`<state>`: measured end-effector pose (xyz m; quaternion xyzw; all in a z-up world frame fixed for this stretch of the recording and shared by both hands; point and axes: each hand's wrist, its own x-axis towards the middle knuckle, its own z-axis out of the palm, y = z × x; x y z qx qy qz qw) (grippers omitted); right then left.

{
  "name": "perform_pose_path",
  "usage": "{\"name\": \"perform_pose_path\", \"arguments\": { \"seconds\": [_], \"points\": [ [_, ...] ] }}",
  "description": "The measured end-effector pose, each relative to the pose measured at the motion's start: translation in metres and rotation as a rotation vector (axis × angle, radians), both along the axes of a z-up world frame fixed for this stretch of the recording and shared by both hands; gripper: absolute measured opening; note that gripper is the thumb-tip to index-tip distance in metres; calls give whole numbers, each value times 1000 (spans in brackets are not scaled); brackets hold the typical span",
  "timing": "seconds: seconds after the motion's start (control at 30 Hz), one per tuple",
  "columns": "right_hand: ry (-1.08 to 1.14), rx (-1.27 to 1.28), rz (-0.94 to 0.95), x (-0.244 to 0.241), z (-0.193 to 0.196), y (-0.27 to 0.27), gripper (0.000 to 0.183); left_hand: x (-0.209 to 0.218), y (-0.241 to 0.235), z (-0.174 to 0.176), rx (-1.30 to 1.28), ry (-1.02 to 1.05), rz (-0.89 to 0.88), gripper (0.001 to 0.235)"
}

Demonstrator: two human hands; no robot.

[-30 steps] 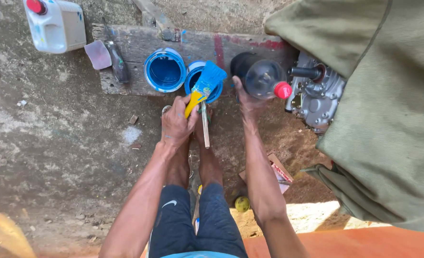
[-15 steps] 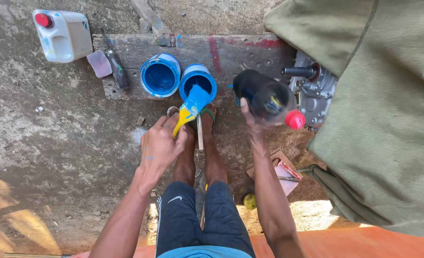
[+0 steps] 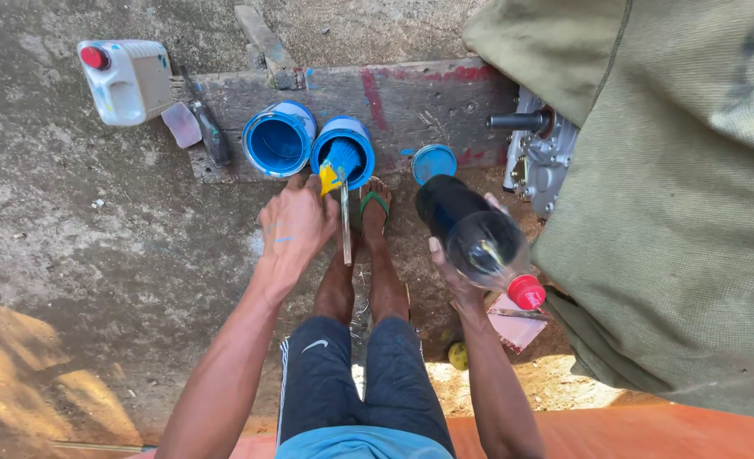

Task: Mixing blue paint in a container and applying it to the interior of a boat hull using a paintbrush

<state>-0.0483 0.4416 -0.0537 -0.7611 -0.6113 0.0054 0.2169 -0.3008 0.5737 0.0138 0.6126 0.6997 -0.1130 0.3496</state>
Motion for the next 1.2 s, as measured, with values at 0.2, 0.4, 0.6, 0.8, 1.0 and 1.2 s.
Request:
{"name": "perform_pose_path", "arguments": {
  "seconds": [0.2,0.4,0.6,0.8,1.0,1.2],
  "points": [
    [-485,272,153,25,-70,-13,65,10,4,18,-27,-17,-30,34],
    [-1043,568,343,47,-177,23,66,2,-7,59,-50,23,9,39],
    [317,378,26,3,-109,108,108,-2,1,49,-76,47,15,39],
    [271,435,168,17,-120,75,83,4,6,14,-35,12,-19,34],
    [-632,587,347,35,-149,62,69,17,17,-21,12,-8,-80,37],
    [-556,558,326,35,-114,76,67,36,41,8,-46,-117,2,62]
  ]
}}
